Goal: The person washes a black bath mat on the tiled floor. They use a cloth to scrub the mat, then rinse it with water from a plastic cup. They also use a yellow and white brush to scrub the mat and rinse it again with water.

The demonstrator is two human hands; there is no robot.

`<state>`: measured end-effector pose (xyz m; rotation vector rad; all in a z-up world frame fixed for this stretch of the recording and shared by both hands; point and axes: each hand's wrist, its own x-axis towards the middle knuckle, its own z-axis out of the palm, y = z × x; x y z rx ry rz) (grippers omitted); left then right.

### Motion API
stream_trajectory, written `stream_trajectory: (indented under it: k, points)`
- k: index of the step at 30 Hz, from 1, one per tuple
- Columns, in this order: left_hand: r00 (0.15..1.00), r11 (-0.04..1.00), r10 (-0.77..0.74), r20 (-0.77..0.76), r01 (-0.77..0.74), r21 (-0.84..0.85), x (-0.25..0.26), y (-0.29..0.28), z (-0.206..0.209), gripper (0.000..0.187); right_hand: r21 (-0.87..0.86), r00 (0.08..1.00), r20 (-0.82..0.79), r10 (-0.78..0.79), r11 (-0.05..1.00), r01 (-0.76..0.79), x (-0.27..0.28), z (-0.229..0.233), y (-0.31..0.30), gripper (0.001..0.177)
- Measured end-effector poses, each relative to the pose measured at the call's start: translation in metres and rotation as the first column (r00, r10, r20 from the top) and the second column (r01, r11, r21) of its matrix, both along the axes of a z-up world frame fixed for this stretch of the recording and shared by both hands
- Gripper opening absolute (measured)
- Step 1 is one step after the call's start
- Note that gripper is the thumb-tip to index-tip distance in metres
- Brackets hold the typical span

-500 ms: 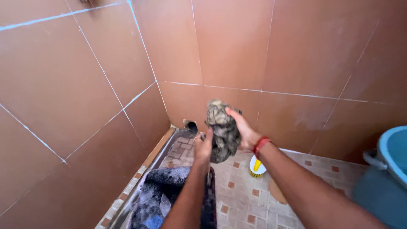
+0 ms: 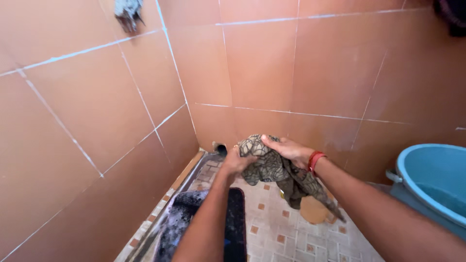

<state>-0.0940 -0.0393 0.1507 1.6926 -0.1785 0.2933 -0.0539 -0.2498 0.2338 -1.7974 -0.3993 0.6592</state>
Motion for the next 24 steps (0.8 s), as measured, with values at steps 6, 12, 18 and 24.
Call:
stream_trajectory:
  k: [6,12,18,24]
  points:
    - [0.938,0.935,0.325,-0.122,-0.338,-0.110,-0.037,-0.041,0.063,0.025,0.017,0.950,0.296,0.101,0.994,-0.111,-0.030,0.021,-0.029,0.057]
    - [0.941,0.926,0.331,-0.065,-0.337,-0.171,-0.061,-0.051,0.112,0.041,-0.012,0.803,0.592,0.065,0.997,-0.072,-0.043,0.032,-0.029,0.044]
    - [0.969,0.975,0.220,0.113,-0.216,-0.046,-0.089,-0.032,0.115,0.041,-0.010,0.781,0.614,0.113,0.991,-0.136,-0.072,0.044,-0.014,0.082]
    - [0.956,0.956,0.193,-0.219,-0.234,-0.175,-0.132,-0.032,0.141,0.052,-0.065,0.745,0.656,0.125,0.992,-0.109,-0.090,0.035,-0.005,0.120]
